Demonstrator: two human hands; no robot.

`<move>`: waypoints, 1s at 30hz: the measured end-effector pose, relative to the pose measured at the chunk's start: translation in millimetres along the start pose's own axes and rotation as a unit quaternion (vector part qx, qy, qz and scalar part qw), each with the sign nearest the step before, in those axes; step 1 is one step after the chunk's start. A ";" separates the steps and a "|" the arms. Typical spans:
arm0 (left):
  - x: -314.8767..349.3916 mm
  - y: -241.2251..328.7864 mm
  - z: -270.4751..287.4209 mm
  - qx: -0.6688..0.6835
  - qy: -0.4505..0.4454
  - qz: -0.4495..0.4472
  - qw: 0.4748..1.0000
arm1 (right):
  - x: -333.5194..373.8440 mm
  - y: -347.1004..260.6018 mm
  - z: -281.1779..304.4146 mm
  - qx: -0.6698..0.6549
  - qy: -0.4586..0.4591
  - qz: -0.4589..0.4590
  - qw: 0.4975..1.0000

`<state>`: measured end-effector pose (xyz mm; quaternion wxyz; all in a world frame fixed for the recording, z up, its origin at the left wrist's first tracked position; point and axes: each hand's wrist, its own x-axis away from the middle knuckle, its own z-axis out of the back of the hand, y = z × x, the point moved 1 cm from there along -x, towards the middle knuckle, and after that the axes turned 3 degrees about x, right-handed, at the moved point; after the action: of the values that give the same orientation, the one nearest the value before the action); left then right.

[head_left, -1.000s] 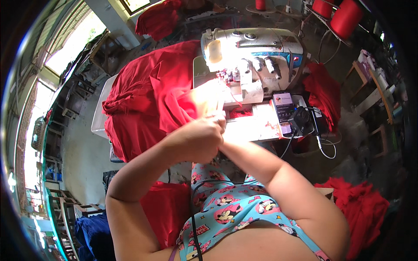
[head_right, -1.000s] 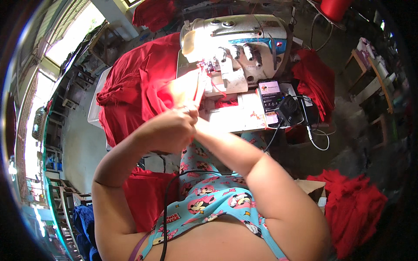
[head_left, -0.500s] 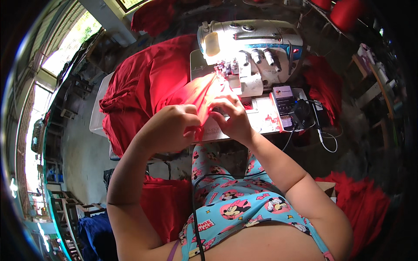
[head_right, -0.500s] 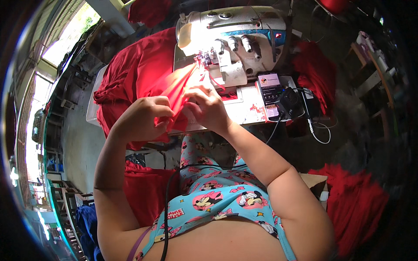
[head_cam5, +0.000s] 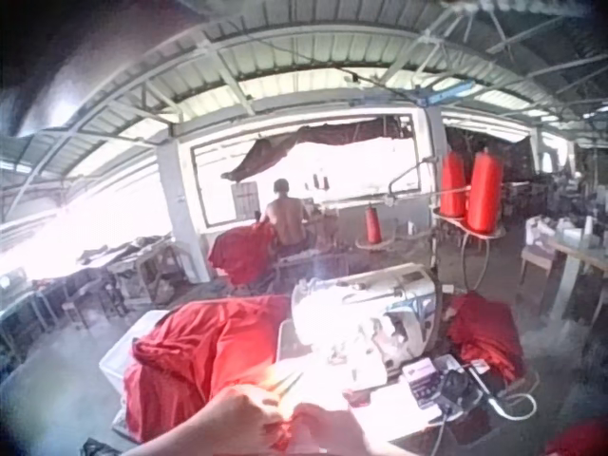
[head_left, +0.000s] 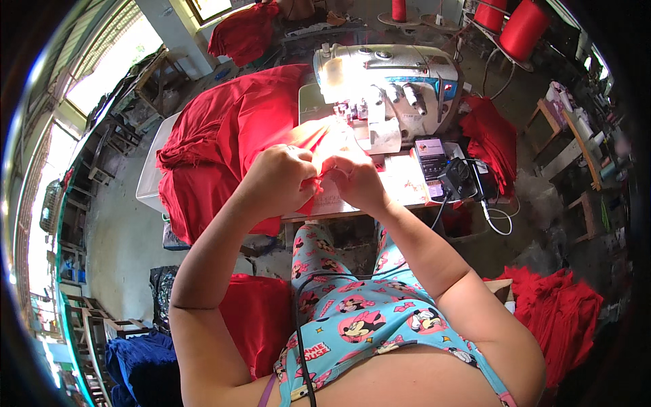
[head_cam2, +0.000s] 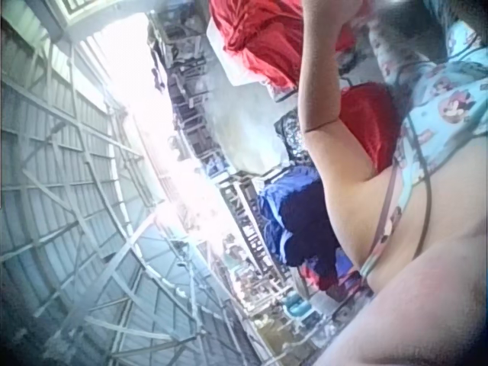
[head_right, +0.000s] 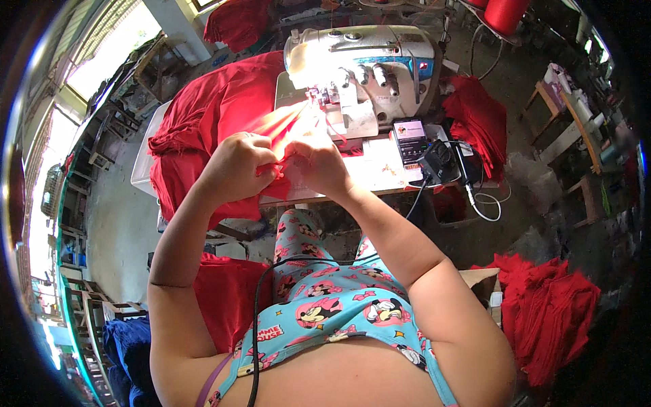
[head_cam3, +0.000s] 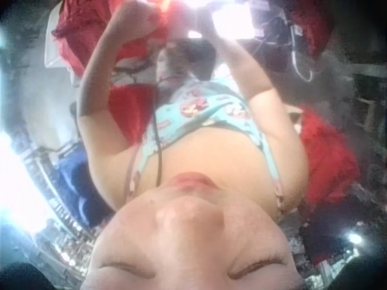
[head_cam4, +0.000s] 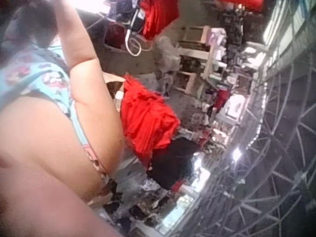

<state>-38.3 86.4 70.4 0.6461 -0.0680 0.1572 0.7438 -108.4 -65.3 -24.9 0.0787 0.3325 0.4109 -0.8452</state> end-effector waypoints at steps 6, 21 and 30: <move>-25.8 -14.0 13.1 0.085 0.035 0.046 0.995 | -19.7 72.7 -1.2 0.105 0.123 0.041 0.986; -20.1 24.8 -46.9 0.000 -0.068 0.033 0.997 | 43.1 46.7 -2.2 0.030 0.110 0.022 0.993; -51.3 -0.4 -89.9 -0.104 0.049 0.089 0.989 | 12.1 84.6 -11.7 -0.017 0.167 0.006 0.986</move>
<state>-39.1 9.2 1.3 0.5586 -0.1571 0.1159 0.8061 -77.5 -109.9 -92.0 0.0192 0.4699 0.4305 -0.7704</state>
